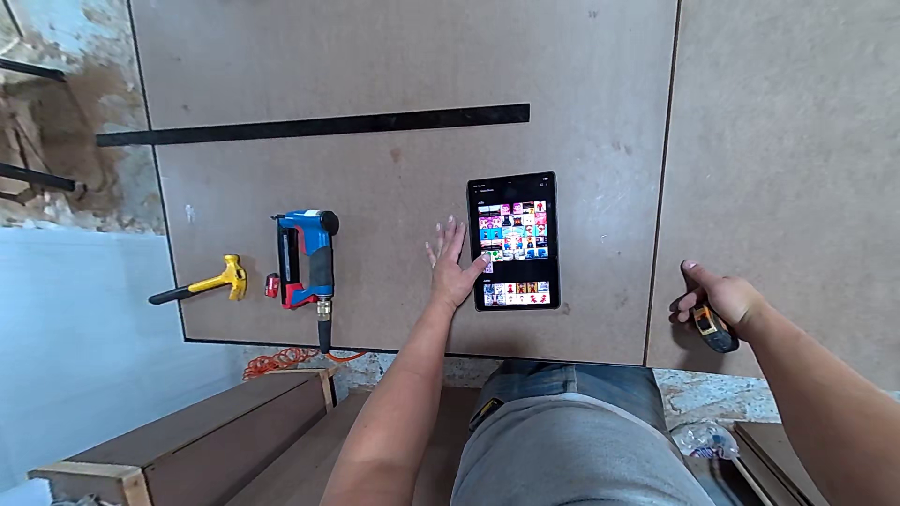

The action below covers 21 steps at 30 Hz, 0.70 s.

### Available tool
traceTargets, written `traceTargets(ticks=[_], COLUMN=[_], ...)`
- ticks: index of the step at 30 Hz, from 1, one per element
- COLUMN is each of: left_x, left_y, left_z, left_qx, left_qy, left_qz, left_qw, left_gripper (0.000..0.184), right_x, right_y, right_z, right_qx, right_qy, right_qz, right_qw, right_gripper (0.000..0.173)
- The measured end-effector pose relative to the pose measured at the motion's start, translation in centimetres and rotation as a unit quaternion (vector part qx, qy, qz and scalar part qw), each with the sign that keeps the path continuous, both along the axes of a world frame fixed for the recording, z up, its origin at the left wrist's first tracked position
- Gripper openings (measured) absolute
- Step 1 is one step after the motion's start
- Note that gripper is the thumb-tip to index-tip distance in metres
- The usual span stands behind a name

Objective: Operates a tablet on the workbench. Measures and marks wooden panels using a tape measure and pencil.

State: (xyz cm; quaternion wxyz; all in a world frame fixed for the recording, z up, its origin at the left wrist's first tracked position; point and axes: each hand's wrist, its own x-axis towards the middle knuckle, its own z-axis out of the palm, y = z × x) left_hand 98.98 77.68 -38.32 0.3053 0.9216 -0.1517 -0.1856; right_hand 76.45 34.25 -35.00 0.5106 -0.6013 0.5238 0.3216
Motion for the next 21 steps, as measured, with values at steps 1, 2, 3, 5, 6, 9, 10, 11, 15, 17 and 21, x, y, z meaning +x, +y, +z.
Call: traceTargets(ticks=[1, 2, 3, 5, 6, 9, 10, 11, 15, 17, 21], left_x=[0.0, 0.0, 0.0, 0.0, 0.0, -0.1, -0.1, -0.1, 0.0, 0.0, 0.3], left_y=[0.1, 0.1, 0.1, -0.1, -0.3, -0.6, -0.6, -0.5, -0.5, -0.5, -0.1], left_z=[0.0, 0.0, 0.0, 0.1, 0.0, -0.6, -0.6, -0.6, -0.5, -0.6, 0.8], left_qx=[0.001, 0.004, 0.008, 0.014, 0.012, 0.006, 0.003, 0.0, -0.002, 0.0, 0.052], left_qy=[0.001, 0.001, 0.002, 0.006, 0.004, -0.011, -0.011, -0.01, -0.011, -0.011, 0.025], left_qz=[-0.004, -0.008, -0.01, -0.001, 0.01, 0.03, 0.032, 0.032, 0.027, 0.024, -0.04], left_qw=[1.0, 1.0, 1.0, 1.0, 1.0, 0.999, 0.999, 0.999, 1.0, 1.0, 0.998], left_gripper=[0.09, 0.095, 0.097, 0.094, 0.088, 0.076, 0.075, 0.074, 0.075, 0.078, 0.114], right_x=[0.0, 0.0, -0.1, 0.0, 0.0, 0.0, -0.1, -0.1, 0.0, 0.0, 0.0], right_y=[0.0, 0.0, -0.1, 0.0, 0.0, -0.1, -0.1, -0.1, -0.1, 0.0, 0.1], right_z=[0.0, -0.1, -0.1, 0.0, 0.0, 0.0, -0.1, -0.1, -0.1, 0.0, 0.1], right_qx=[0.002, 0.004, 0.005, 0.006, 0.006, 0.003, 0.003, 0.004, 0.007, 0.006, -0.001], right_qy=[-0.001, -0.001, 0.0, 0.001, 0.001, 0.003, 0.002, 0.001, 0.0, 0.0, -0.004], right_qz=[0.0, -0.001, -0.002, -0.006, -0.006, -0.006, -0.006, -0.006, -0.01, -0.011, 0.002], right_qw=[1.0, 1.0, 1.0, 1.0, 1.0, 1.0, 1.0, 1.0, 1.0, 1.0, 1.0], right_gripper=[0.09, 0.09, 0.09, 0.089, 0.089, 0.089, 0.089, 0.089, 0.089, 0.089, 0.089])
